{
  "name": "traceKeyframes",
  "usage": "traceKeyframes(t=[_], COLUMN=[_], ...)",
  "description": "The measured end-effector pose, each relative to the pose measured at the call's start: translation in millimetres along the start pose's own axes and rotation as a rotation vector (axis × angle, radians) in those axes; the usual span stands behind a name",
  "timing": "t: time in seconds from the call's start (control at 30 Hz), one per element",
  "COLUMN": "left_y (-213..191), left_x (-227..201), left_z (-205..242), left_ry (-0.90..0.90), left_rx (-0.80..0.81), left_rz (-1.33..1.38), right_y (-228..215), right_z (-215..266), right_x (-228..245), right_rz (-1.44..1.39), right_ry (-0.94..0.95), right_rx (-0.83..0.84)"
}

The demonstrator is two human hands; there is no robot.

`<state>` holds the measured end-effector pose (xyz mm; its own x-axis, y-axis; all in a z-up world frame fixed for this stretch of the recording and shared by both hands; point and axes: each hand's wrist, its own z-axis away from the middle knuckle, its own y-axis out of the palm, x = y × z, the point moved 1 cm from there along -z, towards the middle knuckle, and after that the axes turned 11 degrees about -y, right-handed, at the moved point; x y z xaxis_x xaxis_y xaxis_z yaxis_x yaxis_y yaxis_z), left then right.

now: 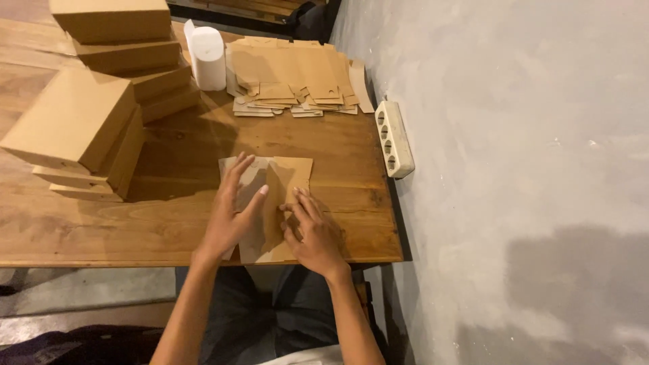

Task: The person folds flat cardboard pieces along pre-scored lines to form small box-like structures. They repeatedly pick up a piece, fold the side flaps inward, and press the edges to set the creases. Finished pieces are stacked on the table.

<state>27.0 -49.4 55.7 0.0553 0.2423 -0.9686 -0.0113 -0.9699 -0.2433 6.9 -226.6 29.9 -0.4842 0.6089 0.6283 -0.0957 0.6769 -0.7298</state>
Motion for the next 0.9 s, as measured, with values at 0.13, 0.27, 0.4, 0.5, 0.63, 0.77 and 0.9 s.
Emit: traceKeyframes(t=[0.13, 0.27, 0.4, 0.5, 0.63, 0.77, 0.9], left_y=[3, 7, 2, -4, 4, 11, 12], left_x=[45, 77, 93, 73, 91, 93, 73], left_z=[-24, -27, -28, -20, -24, -22, -13], left_ry=[0.160, 0.084, 0.180, 0.186, 0.227, 0.236, 0.190], left_rx=[0.118, 0.180, 0.192, 0.163, 0.234, 0.165, 0.168], left_rz=[-0.484, -0.749, -0.633, -0.557, -0.707, -0.854, -0.900], right_y=[4, 4, 0, 1, 4, 8, 12], right_z=[0, 2, 2, 2, 3, 5, 20], right_x=[-2, -6, -1, -5, -5, -10, -9], right_rz=[0.064, -0.021, -0.057, -0.044, -0.061, 0.101, 0.173], right_ry=[-0.010, 0.010, 0.028, 0.026, 0.030, 0.045, 0.202], right_rx=[-0.015, -0.023, -0.027, -0.026, -0.027, -0.071, -0.165])
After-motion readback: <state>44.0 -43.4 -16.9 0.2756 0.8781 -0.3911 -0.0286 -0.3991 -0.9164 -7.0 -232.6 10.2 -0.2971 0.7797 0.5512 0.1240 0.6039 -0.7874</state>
